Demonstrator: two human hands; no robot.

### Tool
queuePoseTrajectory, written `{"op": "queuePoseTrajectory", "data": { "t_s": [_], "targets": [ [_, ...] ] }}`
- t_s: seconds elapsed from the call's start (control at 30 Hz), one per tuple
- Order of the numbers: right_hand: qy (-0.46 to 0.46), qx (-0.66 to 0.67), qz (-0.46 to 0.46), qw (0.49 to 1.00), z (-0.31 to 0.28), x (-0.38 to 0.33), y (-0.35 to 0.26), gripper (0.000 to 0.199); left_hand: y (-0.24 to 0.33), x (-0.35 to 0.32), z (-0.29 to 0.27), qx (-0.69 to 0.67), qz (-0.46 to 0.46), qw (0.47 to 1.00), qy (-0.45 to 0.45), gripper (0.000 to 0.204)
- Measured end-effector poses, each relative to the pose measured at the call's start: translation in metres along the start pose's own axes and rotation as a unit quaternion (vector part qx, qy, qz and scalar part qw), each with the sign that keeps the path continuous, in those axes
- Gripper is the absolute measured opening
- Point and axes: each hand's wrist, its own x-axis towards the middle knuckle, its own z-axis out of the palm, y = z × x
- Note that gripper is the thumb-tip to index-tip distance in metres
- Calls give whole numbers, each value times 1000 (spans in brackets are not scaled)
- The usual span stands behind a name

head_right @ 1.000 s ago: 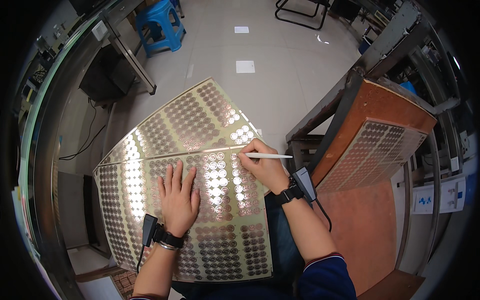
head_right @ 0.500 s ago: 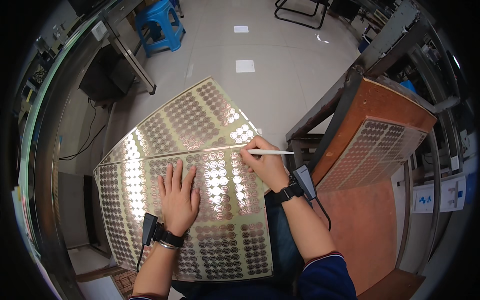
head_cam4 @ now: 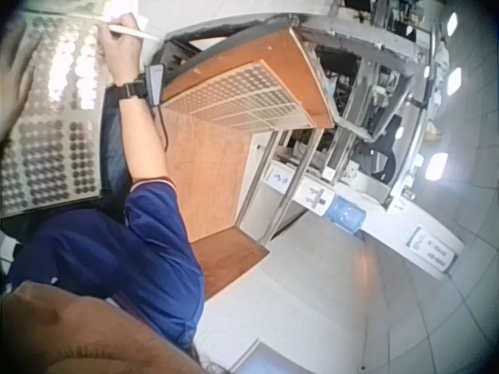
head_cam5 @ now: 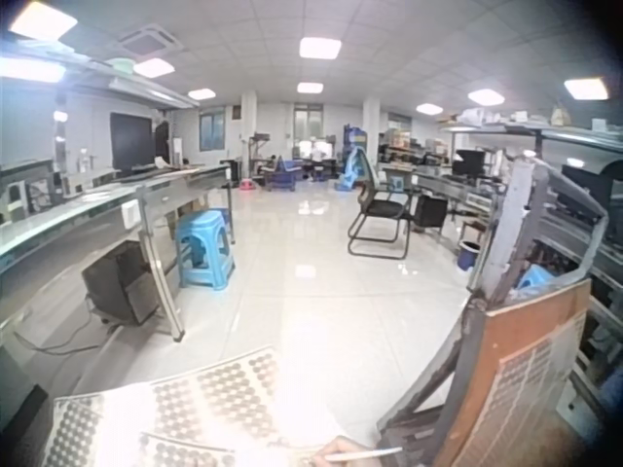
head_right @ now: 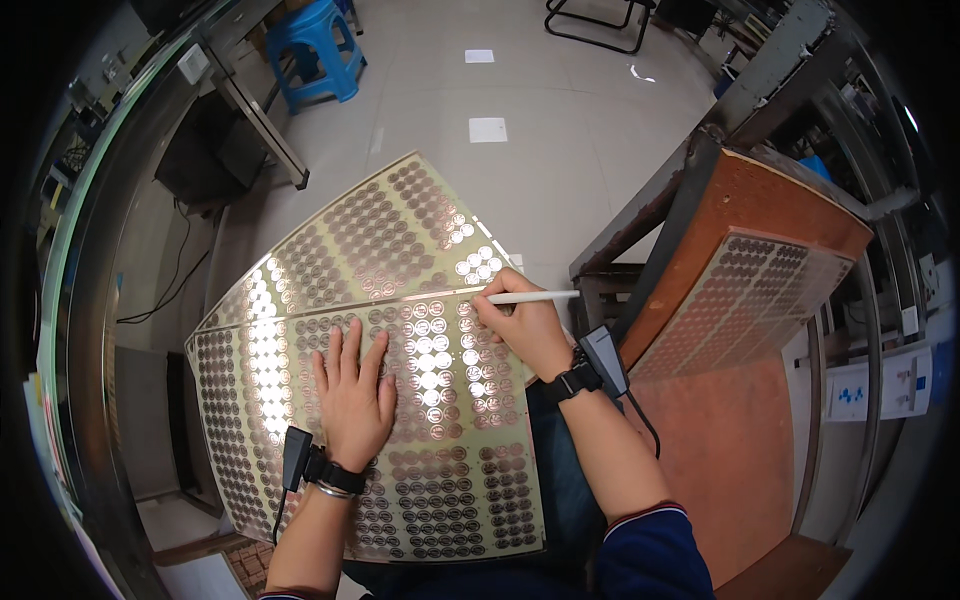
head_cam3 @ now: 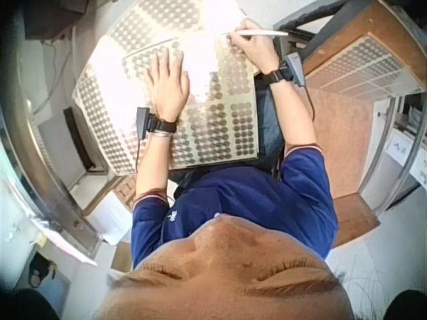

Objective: The recorder is inspecting and marking large printed sheets containing many small circular components, possibly circuits or gaskets.

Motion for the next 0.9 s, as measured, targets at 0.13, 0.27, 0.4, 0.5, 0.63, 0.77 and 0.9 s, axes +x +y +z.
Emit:
{"op": "queuePoseTrajectory", "data": {
  "t_s": [0.13, 0.27, 0.4, 0.5, 0.63, 0.77, 0.9],
  "targets": [
    [19, -2, 18, 1000, -3, 2, -2, 13, -1, 0, 1, 4, 3, 1000, 5, 52],
    [-9, -40, -31, 999, -5, 0, 3, 12, -3, -1, 2, 5, 1, 1000, 8, 52],
    [-9, -44, -32, 998, -2, 0, 3, 12, -2, -1, 1, 4, 6, 1000, 11, 51],
    [-9, -34, -1, 999, -2, 1, -1, 13, -2, -1, 2, 4, 7, 1000, 11, 51],
    [-1, -13, 3, 1000, 0, 3, -2, 13, -1, -1, 1, 0, 5, 1000, 13, 51],
    [27, -8, 2, 1000, 0, 3, -2, 14, -2, -1, 1, 2, 6, 1000, 13, 52],
    [29, -50, -29, 998, -3, -1, -2, 11, -2, 0, 2, 5, 11, 1000, 13, 52]
  ]
}}
